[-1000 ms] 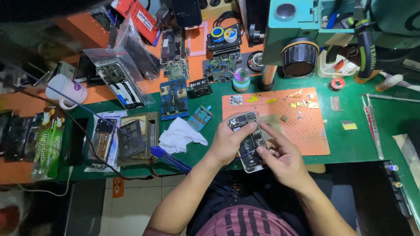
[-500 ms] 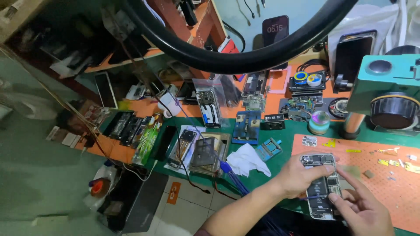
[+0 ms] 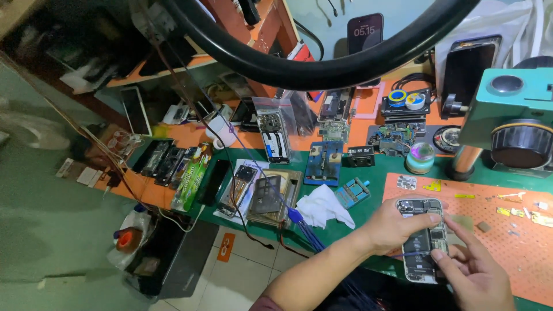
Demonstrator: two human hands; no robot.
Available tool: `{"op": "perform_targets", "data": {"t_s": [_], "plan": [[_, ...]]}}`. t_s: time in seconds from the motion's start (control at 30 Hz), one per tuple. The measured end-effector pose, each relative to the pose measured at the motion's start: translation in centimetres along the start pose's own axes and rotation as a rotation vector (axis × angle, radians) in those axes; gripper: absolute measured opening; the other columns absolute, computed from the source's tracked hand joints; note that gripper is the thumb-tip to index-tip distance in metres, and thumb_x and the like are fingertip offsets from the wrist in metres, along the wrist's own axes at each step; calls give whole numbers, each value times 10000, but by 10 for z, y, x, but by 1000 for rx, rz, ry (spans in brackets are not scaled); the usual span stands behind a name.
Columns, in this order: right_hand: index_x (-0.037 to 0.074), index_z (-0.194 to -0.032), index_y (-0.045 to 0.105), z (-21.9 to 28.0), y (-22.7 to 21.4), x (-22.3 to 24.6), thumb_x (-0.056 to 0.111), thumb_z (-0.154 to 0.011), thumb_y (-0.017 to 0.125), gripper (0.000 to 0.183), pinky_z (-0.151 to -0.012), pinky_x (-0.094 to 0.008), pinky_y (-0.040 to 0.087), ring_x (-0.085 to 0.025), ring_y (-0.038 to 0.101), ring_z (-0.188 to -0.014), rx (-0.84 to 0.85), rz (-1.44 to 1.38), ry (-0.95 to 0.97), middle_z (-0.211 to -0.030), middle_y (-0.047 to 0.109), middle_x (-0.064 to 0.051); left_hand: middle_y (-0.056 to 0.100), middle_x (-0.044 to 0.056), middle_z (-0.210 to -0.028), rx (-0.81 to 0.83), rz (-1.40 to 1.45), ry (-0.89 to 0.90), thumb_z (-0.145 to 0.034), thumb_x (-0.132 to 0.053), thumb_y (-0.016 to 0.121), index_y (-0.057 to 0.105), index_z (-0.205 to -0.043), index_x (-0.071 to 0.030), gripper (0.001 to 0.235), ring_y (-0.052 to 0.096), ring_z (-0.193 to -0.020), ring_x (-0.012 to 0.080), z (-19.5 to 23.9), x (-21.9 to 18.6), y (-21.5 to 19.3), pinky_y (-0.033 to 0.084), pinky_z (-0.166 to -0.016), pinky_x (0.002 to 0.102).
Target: The person works on a disassembled smartphone, using a blue anti-static wrist strap and their hands to manipulate internal components. They remove a ribbon cable and a small black part from the device's interior.
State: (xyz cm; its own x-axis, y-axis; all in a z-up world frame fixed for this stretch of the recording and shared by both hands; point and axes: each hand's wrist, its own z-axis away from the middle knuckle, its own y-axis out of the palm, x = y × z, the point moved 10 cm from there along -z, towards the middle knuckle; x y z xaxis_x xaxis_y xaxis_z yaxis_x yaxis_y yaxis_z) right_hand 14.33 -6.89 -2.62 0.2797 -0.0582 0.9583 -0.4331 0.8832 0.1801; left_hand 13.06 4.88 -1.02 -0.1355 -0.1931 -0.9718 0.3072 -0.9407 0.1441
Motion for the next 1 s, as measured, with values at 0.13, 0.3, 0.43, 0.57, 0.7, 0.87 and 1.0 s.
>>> {"op": "perform_targets", "data": {"t_s": [0.13,0.3,0.43,0.57,0.7,0.87,1.0], "plan": [[44,-1313,383,-12,-11,-14,18,-750,520,579,-522,-206,321,-108,366,-563,51,153,-176,-609,452,-84,600,7,-965,24,38,-43,-726,-222,628,574,-1045,-96,347,538,-848,67,-7,8,0,455,-786,222],[55,-1308,333,-18,-13,-9,6,-810,519,534,-560,-140,444,-11,516,-624,81,-52,-238,-737,546,-9,587,91,-988,106,107,34,-676,-151,740,450,-1155,-63,567,602,-813,146,-11,19,-5,541,-686,286],[59,-1298,350,-23,-22,-24,15,-828,513,499,-572,-129,443,-4,517,-648,66,-50,-198,-757,556,-10,528,142,-1061,106,12,0,-700,-91,696,305,-1250,-26,678,584,-843,191,12,9,-2,541,-720,326],[-1,-1270,367,-23,-19,-18,-4,-841,502,451,-644,-206,478,-76,544,-704,94,-87,-258,-811,579,-82,506,176,-1060,-54,-213,151,-717,-52,666,372,-1159,-4,534,616,-811,244,29,-5,-13,557,-643,329],[-39,-1269,353,-21,-16,-12,-4,-871,449,411,-710,-239,476,-111,550,-769,122,-120,-303,-845,578,-114,545,142,-985,-80,-209,186,-730,-32,656,427,-1116,-14,449,627,-766,204,30,-3,-17,565,-608,289],[-71,-1260,348,-20,-15,-5,-2,-878,402,393,-733,-245,465,-126,541,-794,142,-184,-329,-901,579,-136,541,157,-988,-83,-192,194,-727,-4,644,444,-1096,-5,420,622,-766,207,29,1,-17,561,-626,291],[-59,-1280,326,-16,-8,0,-40,-842,418,448,-663,-184,436,-97,526,-755,177,-211,-325,-894,572,-124,545,166,-982,-92,-185,226,-723,18,642,454,-1079,4,402,625,-770,216,29,-1,-17,561,-630,289]]}}
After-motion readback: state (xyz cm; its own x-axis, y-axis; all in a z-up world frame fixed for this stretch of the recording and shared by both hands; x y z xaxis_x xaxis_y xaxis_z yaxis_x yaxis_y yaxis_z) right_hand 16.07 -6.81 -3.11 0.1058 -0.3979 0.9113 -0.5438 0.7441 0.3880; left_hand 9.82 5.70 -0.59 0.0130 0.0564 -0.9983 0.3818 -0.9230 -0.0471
